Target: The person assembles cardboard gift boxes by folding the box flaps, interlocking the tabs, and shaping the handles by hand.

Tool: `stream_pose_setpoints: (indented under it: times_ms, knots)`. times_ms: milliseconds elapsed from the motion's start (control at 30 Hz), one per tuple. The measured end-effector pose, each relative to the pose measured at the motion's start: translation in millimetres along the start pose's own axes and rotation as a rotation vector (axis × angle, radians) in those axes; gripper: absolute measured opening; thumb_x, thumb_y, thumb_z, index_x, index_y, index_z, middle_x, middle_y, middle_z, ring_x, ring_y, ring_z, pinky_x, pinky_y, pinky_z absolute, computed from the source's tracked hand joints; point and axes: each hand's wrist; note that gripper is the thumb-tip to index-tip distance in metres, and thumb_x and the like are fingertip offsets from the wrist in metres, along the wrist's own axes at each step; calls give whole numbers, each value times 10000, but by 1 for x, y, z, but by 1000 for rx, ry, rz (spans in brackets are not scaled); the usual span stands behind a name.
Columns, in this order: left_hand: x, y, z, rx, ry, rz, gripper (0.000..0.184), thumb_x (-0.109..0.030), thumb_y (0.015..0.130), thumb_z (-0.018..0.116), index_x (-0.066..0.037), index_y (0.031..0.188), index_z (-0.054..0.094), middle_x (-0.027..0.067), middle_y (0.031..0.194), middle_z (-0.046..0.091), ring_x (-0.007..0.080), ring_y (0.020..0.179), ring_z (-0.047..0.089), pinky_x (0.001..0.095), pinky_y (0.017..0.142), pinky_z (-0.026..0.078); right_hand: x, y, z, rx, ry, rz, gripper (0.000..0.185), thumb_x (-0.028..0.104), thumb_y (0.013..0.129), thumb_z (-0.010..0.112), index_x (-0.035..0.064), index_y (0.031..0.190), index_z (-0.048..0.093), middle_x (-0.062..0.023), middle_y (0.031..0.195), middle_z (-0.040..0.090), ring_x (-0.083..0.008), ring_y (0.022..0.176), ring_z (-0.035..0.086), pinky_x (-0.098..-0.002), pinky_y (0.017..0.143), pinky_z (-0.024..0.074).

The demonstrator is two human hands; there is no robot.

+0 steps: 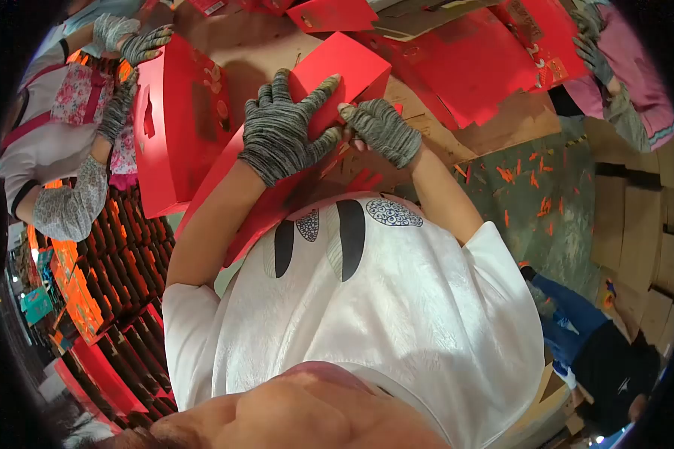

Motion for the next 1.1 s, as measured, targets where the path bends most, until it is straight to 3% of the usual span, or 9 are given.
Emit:
stream_pose_setpoints:
  times_ms: [100, 200, 267, 367, 400, 533, 733, 900, 1100]
  knots:
    - [-3, 3, 1, 2, -10, -31, 762, -610, 715, 591, -362, 1392, 346, 274, 1307, 344, 418, 1106, 439, 561, 877, 358, 0, -2, -9, 89, 140, -40, 435, 359, 931, 480, 18, 699, 619, -64, 532, 548, -107, 491, 523, -262, 490, 420]
    - [-11, 10, -2, 16, -54, -114, 802, -649, 687, 594, -357, 1390, 342, 250, 1278, 368, 415, 1128, 427, 605, 854, 337, -1, -3, -29, 10, -151, -492, 268, 287, 879, 566, 48, 777, 630, -71, 628, 592, -166, 567, 570, -299, 548, 458]
    - [-17, 15, 1, 1, -26, -149, 803, -649, 690, 590, -351, 1392, 340, 255, 1288, 364, 416, 1129, 425, 605, 850, 339, 13, -2, -37, -268, -885, -973, 165, 207, 779, 662, 93, 895, 629, -54, 814, 634, -227, 723, 588, -361, 692, 475]
    - [-20, 16, 7, -24, 34, -155, 797, -638, 717, 569, -313, 1404, 329, 279, 1308, 359, 422, 1144, 411, 602, 840, 345, 36, 3, -39, -293, -1044, -1084, 304, 160, 696, 717, 115, 978, 615, -40, 974, 624, -256, 879, 578, -395, 824, 444]
    - [-21, 16, 9, -30, 41, -146, 774, -626, 734, 559, -297, 1400, 341, 288, 1312, 359, 423, 1157, 400, 598, 842, 345, 32, 8, -38, -278, -1076, -1058, 328, 210, 730, 691, 117, 1030, 600, -50, 1082, 592, -249, 1044, 538, -426, 932, 378]
    - [-17, 20, 6, 33, 22, -158, 667, -600, 774, 528, -233, 1327, 458, 291, 1335, 352, 429, 1184, 380, 600, 852, 339, 11, 39, -36, -273, -986, -1134, 366, 299, 832, 594, 117, 1147, 561, -73, 1147, 572, -264, 1136, 504, -432, 991, 323]
    - [-15, 15, 2, 75, -6, -151, 620, -581, 797, 512, -214, 1297, 494, 295, 1345, 344, 431, 1182, 386, 577, 903, 318, 6, 41, -24, -389, -962, -1138, 343, 286, 877, 526, 99, 1161, 570, -71, 1135, 580, -263, 1093, 521, -438, 982, 329]
    - [9, -18, -7, 80, -161, -96, 769, -606, 762, 554, -247, 1408, 342, 318, 1384, 286, 468, 1256, 315, 553, 1012, 257, 5, 43, -21, -452, -973, -1131, 307, 239, 852, 518, 100, 1112, 603, -69, 1112, 595, -261, 1069, 528, -449, 979, 329]
    - [67, -128, -45, 403, -271, -206, 1103, -683, 576, 684, -213, 1455, 213, 317, 1407, 230, 450, 1316, 252, 542, 1068, 217, -10, 50, -19, -566, -1027, -1156, 304, 220, 833, 522, 131, 1109, 616, -57, 1114, 602, -257, 1081, 532, -447, 990, 323]
Point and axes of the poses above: each hand's wrist, its own y-axis towards the middle knuckle, its own z-axis out of the palm, x = y × z
